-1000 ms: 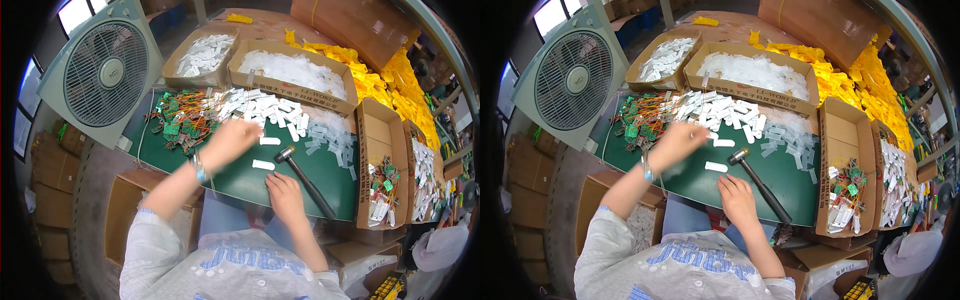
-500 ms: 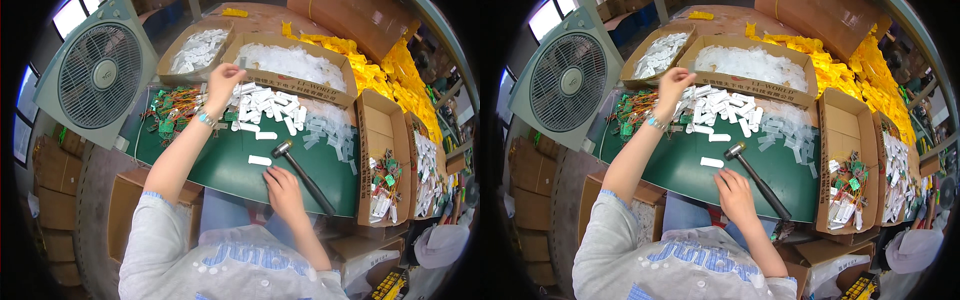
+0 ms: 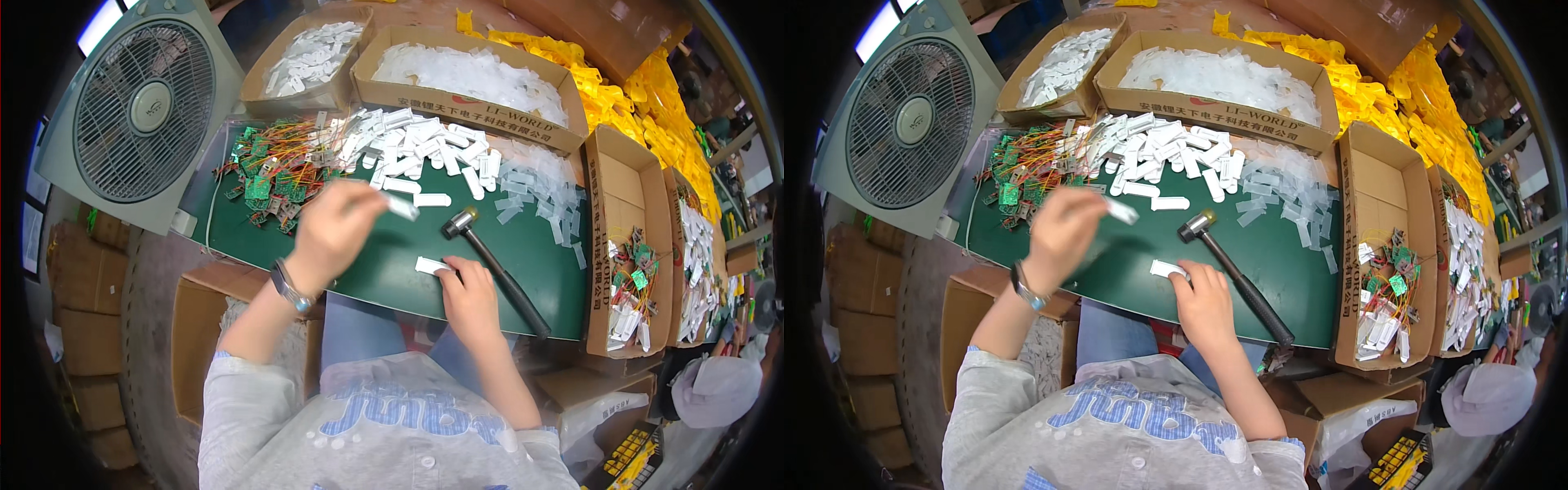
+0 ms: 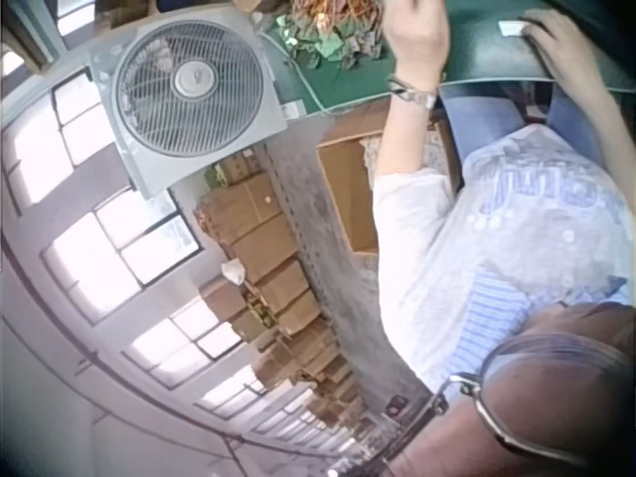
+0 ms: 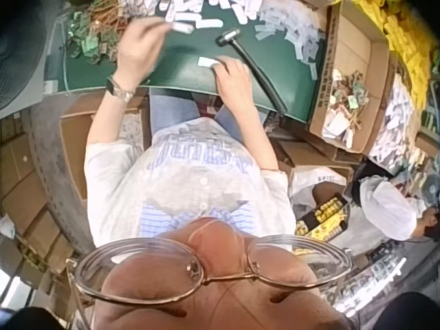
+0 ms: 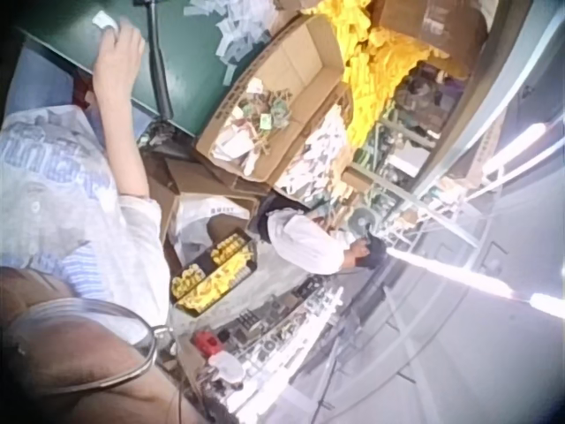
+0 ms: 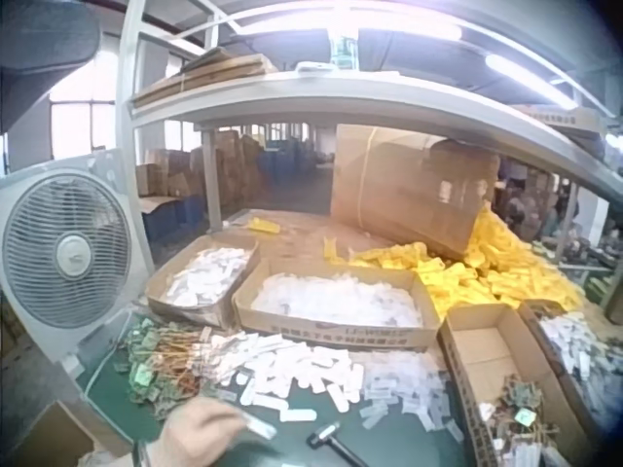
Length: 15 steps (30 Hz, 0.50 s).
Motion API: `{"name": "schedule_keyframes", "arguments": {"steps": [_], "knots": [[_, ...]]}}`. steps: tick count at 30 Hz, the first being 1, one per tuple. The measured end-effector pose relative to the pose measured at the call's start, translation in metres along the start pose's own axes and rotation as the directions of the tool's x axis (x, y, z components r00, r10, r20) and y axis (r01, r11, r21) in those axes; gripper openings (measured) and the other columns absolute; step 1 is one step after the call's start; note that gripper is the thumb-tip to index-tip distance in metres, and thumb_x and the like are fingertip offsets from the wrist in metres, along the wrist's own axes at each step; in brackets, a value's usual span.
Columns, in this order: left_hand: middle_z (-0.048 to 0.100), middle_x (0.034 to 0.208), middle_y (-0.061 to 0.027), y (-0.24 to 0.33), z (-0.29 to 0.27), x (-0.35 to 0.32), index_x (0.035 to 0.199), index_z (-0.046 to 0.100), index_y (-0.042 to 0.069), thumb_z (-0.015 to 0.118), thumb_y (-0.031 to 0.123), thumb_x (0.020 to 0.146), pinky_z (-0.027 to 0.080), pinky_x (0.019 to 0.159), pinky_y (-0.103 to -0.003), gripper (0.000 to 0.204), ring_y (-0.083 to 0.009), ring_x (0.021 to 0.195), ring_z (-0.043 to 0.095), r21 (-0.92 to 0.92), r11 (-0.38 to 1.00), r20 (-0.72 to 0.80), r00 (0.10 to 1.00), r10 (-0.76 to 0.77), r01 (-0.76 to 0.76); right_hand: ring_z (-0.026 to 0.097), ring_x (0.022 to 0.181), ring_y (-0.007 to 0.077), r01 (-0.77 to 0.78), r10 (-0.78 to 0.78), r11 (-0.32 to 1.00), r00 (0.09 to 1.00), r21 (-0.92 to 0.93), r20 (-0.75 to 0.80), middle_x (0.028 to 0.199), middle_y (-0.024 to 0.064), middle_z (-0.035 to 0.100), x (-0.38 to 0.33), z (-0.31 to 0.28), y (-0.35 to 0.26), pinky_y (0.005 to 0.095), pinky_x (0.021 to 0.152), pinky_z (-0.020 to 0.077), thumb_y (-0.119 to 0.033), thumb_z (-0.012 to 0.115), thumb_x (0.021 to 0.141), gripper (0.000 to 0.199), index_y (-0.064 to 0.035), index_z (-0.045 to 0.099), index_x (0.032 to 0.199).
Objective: The person assembles small electronic modules by inserting PCBs and wires into white plastic housings, then tapping them into place with a hammer.
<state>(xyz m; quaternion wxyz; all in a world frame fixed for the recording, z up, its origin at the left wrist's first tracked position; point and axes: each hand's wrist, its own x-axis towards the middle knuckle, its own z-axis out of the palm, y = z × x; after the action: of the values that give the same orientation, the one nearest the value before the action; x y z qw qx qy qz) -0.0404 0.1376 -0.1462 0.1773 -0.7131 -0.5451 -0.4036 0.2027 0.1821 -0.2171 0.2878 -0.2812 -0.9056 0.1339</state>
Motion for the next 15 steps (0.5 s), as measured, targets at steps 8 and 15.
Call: {"name": "schedule_keyframes", "arguments": {"steps": [8,15], "knots": [[0.064,0.095,-0.0065,0.046,0.036,-0.049,0.099,0.068,0.002,0.065,0.008,0.073,0.054,0.069,-0.033,0.027,-0.0222,0.084,0.064,-0.033,0.997,0.328,0.941,0.078,-0.071,0.058,0.104,0.0369,-0.114,0.131,0.961,0.99,0.253,-0.051,0.12,0.0168,0.058,-0.001,0.002,0.003,0.0454,0.09,0.0471,0.005,0.069,0.076,0.041,-0.0003,0.054,0.114],[0.065,0.097,-0.0058,0.05,0.043,-0.054,0.099,0.068,0.002,0.063,0.009,0.074,0.054,0.072,-0.032,0.026,-0.0209,0.087,0.064,-0.08,0.995,0.339,0.937,0.089,-0.065,0.058,0.101,0.0341,-0.07,0.074,0.965,0.997,0.251,-0.006,0.111,0.0147,0.062,0.001,-0.004,0.002,0.0439,0.089,0.0477,0.005,0.069,0.077,0.041,-0.0003,0.059,0.117]]}}
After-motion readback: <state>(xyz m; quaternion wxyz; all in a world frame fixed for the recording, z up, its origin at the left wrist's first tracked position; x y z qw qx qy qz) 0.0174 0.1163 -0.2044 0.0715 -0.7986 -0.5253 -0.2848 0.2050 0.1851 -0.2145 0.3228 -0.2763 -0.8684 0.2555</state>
